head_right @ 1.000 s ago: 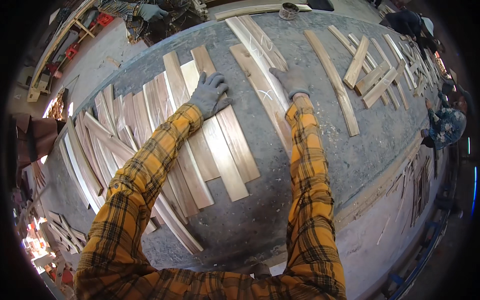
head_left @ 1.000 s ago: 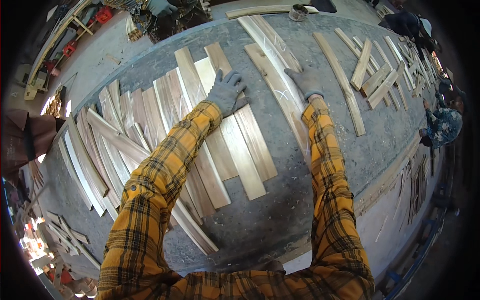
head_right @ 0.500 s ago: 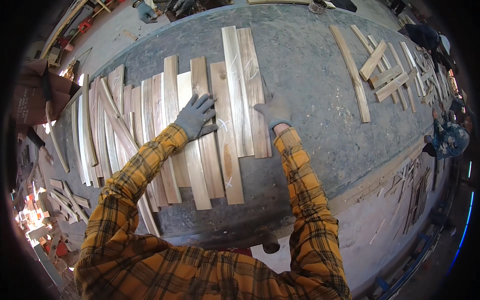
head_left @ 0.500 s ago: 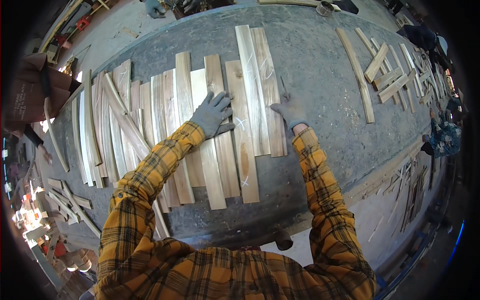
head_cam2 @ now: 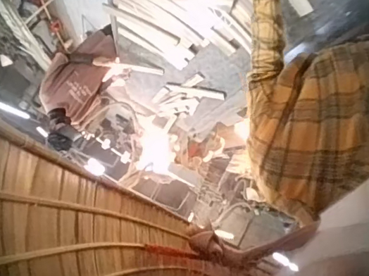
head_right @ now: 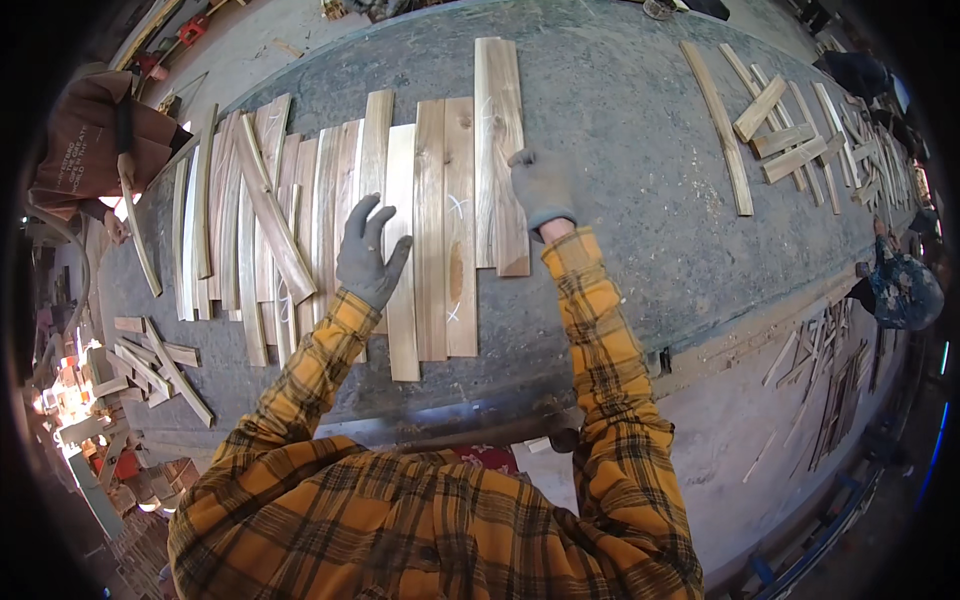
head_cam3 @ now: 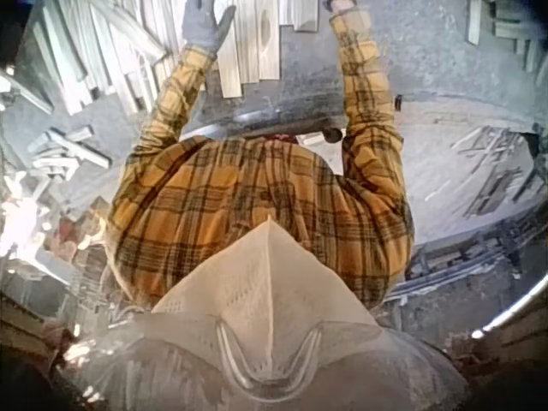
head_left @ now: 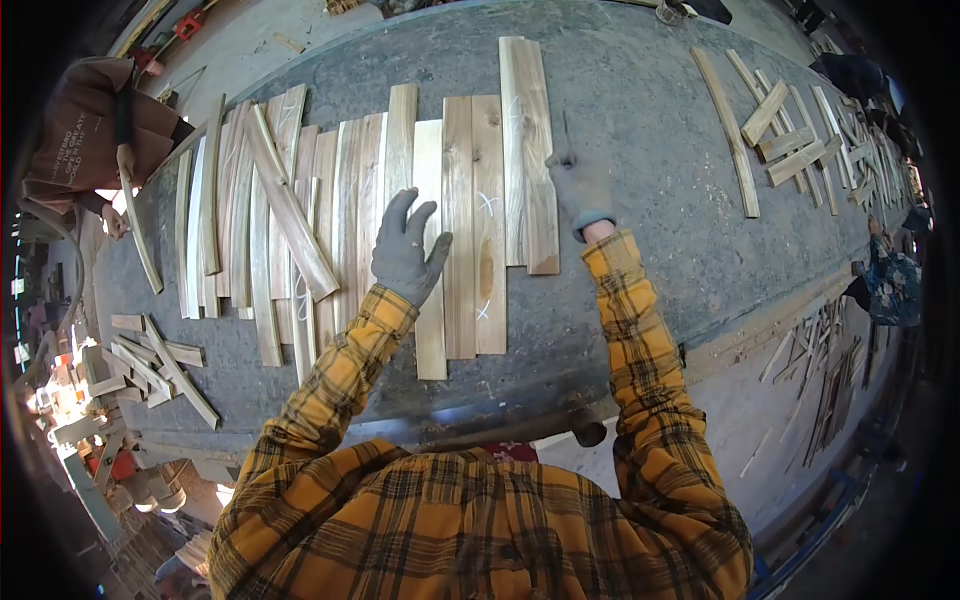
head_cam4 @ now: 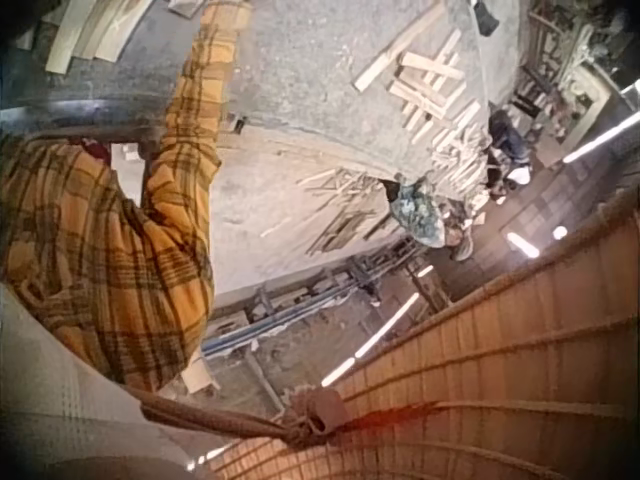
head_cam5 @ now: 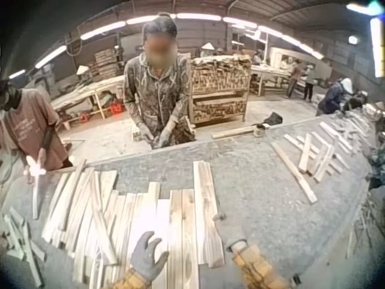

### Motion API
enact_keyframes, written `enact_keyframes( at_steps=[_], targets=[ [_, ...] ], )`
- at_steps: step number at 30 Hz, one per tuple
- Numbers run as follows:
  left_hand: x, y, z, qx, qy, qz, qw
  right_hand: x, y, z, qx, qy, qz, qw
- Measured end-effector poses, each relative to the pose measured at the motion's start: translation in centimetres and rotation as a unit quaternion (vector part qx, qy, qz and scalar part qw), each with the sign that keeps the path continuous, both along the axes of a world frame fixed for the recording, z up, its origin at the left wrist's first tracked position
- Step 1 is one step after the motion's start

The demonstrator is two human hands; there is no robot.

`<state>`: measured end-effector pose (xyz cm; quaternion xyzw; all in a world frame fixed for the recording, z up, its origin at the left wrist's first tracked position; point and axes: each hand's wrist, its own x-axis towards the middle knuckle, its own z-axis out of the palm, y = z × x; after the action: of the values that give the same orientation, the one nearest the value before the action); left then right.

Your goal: The person uses a chisel to carve and shape small wooden planks on a workbench. They repeatedly pick up planks, scrape the surface with the tool, and place them back down. The person works on multiple planks throughout the clip, focusing on smoothing or shaping the wood.

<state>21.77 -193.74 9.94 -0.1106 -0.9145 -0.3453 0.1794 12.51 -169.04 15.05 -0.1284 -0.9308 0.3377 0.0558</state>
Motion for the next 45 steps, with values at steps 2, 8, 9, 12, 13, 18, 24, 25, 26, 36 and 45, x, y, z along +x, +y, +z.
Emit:
enact_keyframes(
  at_steps=[2,8,9,12,13,18,24,25,26,36,45],
  targets=[
    [1.7,-1.0,0.2,0.057,-0.077,0.061,0.994,0.5,-1.8,1.4,0.098,-0.031,-0.008,0.995],
    [6.0,-4.2,-2.8,0.044,-0.079,0.147,0.985,-0.3,-1.5,-5.8,0.209,-0.077,-0.033,0.974],
    [6.4,-5.5,-3.3,0.055,-0.092,0.159,0.981,-0.6,-1.0,-5.2,0.168,-0.115,-0.016,0.979],
    [7.8,-8.7,-4.0,0.061,-0.09,0.223,0.969,1.5,-3.5,-4.5,-0.049,-0.138,0.013,0.989],
    [8.5,-9.7,-4.3,0.059,-0.087,0.234,0.967,3.0,-5.0,-3.3,-0.135,-0.128,0.012,0.983],
    [11.1,-12.8,-4.4,0.083,-0.071,0.278,0.954,7.1,-10.2,-2.9,0.06,-0.023,0.089,0.994],
    [12.0,-10.4,-4.0,0.088,-0.112,0.214,0.966,4.1,-5.3,-7.8,0.239,-0.163,-0.111,0.951],
    [12.6,-9.7,-3.8,0.077,-0.122,0.193,0.97,4.0,-5.8,-6.8,0.194,-0.192,-0.096,0.957],
    [12.8,-8.7,-3.5,0.07,-0.127,0.165,0.976,3.6,-5.6,-6.0,0.149,-0.216,-0.09,0.961],
    [14.1,-1.8,-3.1,0.138,-0.192,-0.069,0.969,3.8,0.8,-5.3,0.049,-0.17,0.141,0.974],
    [18.1,1.3,-1.8,0.392,-0.436,-0.27,0.764,24.5,6.5,7.3,-0.228,-0.261,0.043,0.937]
  ],
)
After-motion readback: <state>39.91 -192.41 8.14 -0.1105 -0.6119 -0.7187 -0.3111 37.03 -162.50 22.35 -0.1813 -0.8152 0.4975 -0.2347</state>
